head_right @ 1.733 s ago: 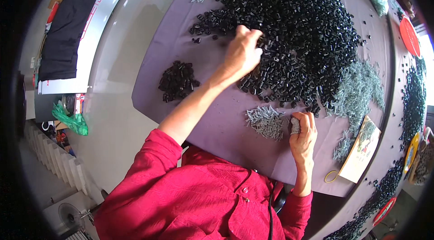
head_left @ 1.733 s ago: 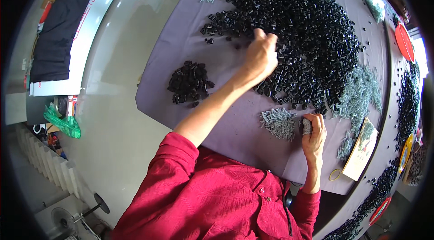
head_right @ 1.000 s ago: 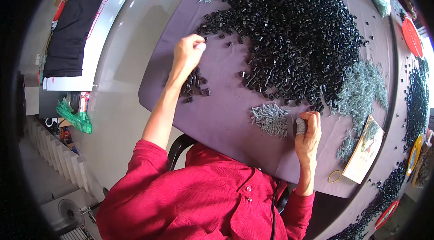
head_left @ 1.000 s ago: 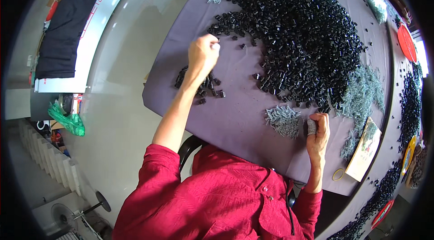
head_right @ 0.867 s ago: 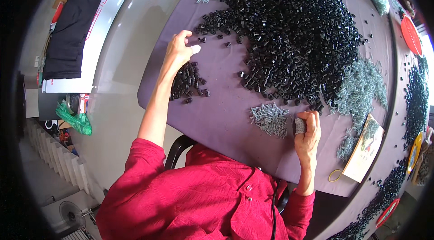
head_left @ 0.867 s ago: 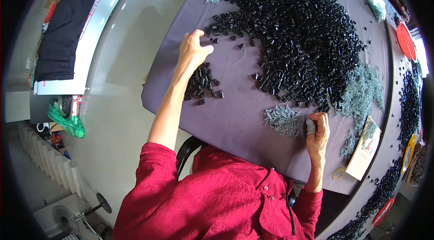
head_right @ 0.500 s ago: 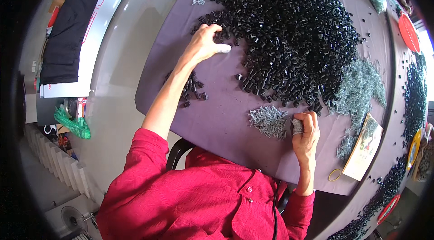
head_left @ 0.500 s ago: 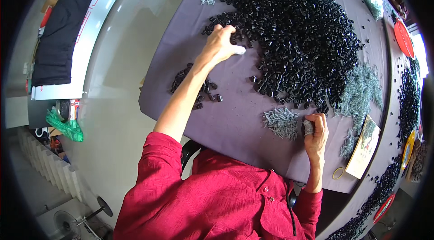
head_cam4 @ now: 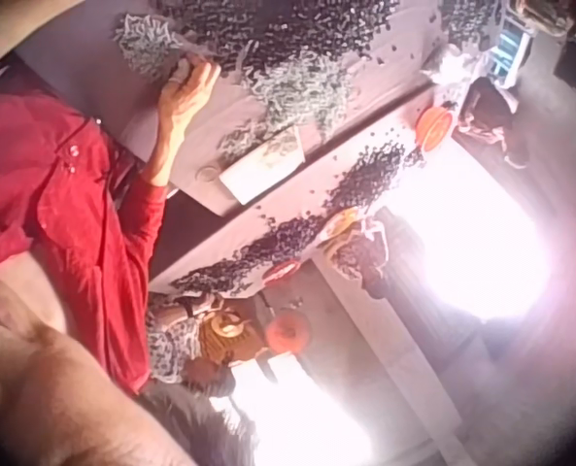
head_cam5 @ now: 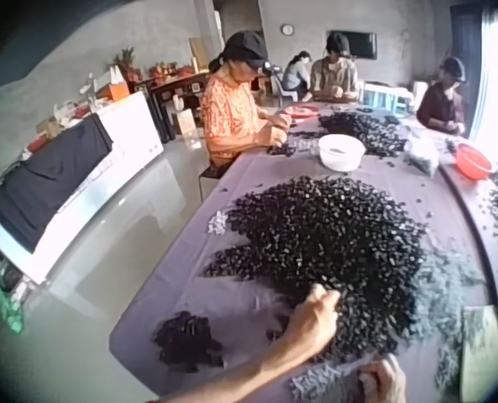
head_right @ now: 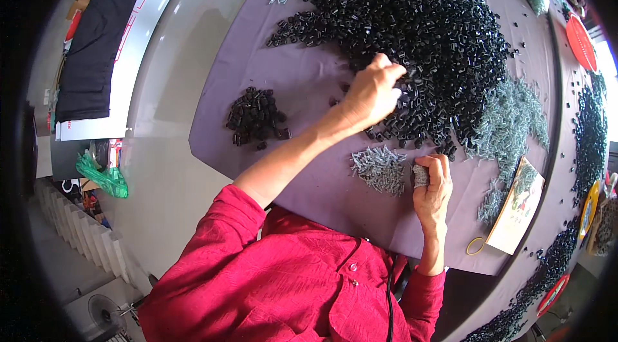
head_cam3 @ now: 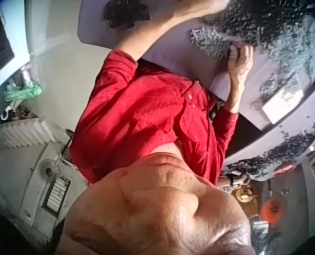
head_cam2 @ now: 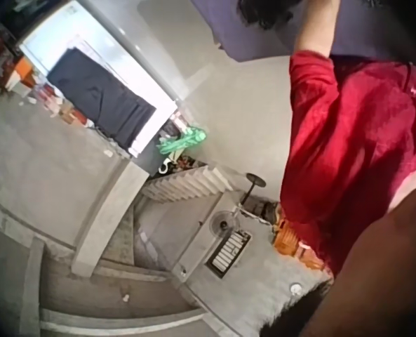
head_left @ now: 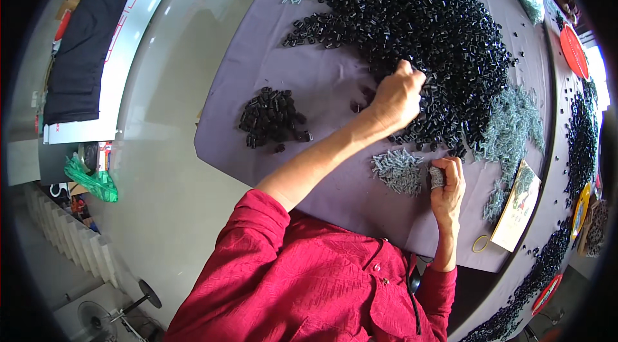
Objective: Assembling small black plastic components by inserting them into grey mesh sleeves at a manufacturing workspace.
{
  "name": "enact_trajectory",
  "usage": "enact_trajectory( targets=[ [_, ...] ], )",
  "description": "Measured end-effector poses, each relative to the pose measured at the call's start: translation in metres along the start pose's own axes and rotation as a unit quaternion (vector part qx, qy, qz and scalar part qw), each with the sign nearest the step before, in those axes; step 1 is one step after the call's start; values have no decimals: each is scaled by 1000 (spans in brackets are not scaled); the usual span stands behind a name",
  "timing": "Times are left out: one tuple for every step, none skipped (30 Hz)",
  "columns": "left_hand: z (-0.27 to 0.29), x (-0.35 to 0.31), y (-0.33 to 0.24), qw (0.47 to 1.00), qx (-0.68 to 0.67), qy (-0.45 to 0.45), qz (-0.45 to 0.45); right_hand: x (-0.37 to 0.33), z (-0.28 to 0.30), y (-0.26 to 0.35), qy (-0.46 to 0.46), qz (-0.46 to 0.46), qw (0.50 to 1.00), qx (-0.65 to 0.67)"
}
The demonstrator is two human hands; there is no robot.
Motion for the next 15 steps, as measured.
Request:
enact_trajectory(
  targets=[
    [-1, -5, -8, 1000, -6, 10, -8, 0, 0, 0, -2, 4, 1000, -3],
    [-2, -9, -14, 1000, -11, 20, -15, 0, 0, 0, -3, 4, 1000, -2],
    [-4, -15, -18, 999, -7, 15, -37, -1, 0, -1, -3, -1, 1000, -3],
    [-3, -19, -17, 999, -6, 17, -38, -2, 1, -2, -4, -6, 1000, -3],
    [5, -25, -15, 998, -37, -10, -51, -2, 1, -2, -5, -8, 1000, -3],
    [16, -31, -13, 995, -68, -36, -64, -3, 3, -2, -13, -9, 1000, 2],
    [28, -33, -5, 995, -67, -52, -44, -3, 4, -2, -19, -9, 1000, 8],
    [40, -34, 8, 996, -44, -75, -18, -3, 4, -3, -21, -12, 1000, 9],
    [52, -34, 28, 994, -58, -93, 8, -1, 3, 0, -29, 4, 999, 11],
    [61, -32, 47, 993, -63, -96, 21, -2, 6, 0, -41, 14, 999, 7],
    [76, -35, 53, 994, -30, -95, 50, -3, 8, -1, -43, 8, 999, 6],
    [84, -35, 73, 992, -32, -107, 62, -2, 8, -1, -39, 1, 999, 27],
    [91, -35, 83, 988, -64, -94, 106, -3, 9, -2, -36, -7, 998, 49],
    [95, -34, 84, 985, -49, -92, 134, -6, 9, -5, -38, -11, 998, 47],
    [99, -33, 90, 986, -46, -98, 128, -8, 7, -8, -54, -16, 997, 61]
  ],
)
Point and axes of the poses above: each hand's wrist, its own x-axis towards the middle knuckle, its own z-axis out of the back of the hand, y = z × x, the point moved 6 cm from there along x, towards the middle knuckle, and after that the axes turned 14 degrees about z, right-handed, at the moved point
